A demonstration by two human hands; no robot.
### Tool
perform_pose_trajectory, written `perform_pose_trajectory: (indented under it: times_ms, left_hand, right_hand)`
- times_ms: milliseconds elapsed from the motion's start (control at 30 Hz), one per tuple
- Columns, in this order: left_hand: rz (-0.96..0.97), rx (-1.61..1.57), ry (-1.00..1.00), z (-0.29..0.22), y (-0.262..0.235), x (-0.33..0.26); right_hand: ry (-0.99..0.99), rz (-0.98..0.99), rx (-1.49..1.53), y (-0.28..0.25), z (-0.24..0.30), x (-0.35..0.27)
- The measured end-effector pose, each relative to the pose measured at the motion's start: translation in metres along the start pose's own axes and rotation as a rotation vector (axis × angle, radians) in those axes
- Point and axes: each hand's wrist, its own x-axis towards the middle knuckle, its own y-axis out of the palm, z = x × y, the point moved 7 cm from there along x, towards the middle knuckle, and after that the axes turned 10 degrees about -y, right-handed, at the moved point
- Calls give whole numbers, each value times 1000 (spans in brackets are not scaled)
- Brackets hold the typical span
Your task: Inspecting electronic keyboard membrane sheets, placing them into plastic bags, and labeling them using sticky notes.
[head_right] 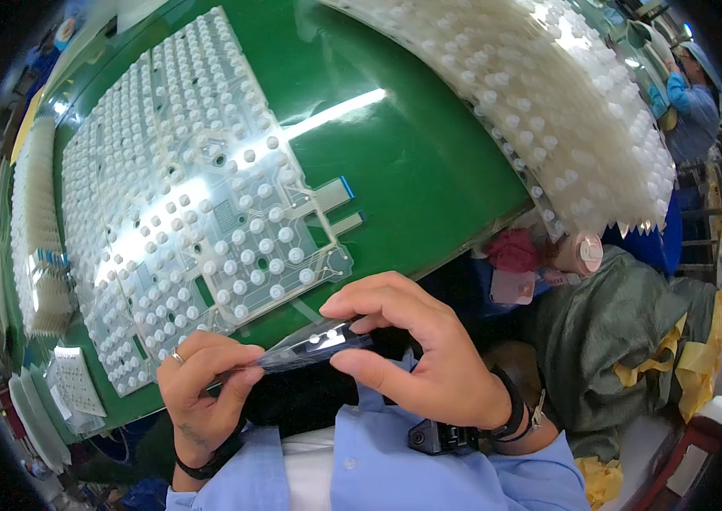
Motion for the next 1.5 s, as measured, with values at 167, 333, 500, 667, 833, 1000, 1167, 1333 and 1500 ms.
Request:
perform_pose_trajectory:
  times_ms: [167,333,500,667,833,1000,1167,1333,1500]
  left_hand:
    - [-34,46,65,-6,1,4]
    - [24,49,74,-8,5,7]
    - [71,-3,8,-5,6,8]
    - [46,24,45,-7,5,10]
    - [85,67,49,-10,7,11]
    - [102,256,98,-9,1,18]
    - [280,320,115,1,15,20]
    - [300,341,141,8,17,19]
    - [310,310,183,13,18,19]
  right_hand:
    - [75,-39,43,-5,-2,0]
    - [87,1,-65,-8,-3,2]
    - [51,38,-123,-7,-1,4]
    - [-42,-97,-245,-14,10,1]
    - [-110,-71,-443,-16,20,-1]
    - [-72,-193,-114,-33,12,13]
    - [142,-151,-51,-39,-12,45]
    - [43,-91,-412,-30,-14,79]
    - [110,-100,-484,-22,-19,90]
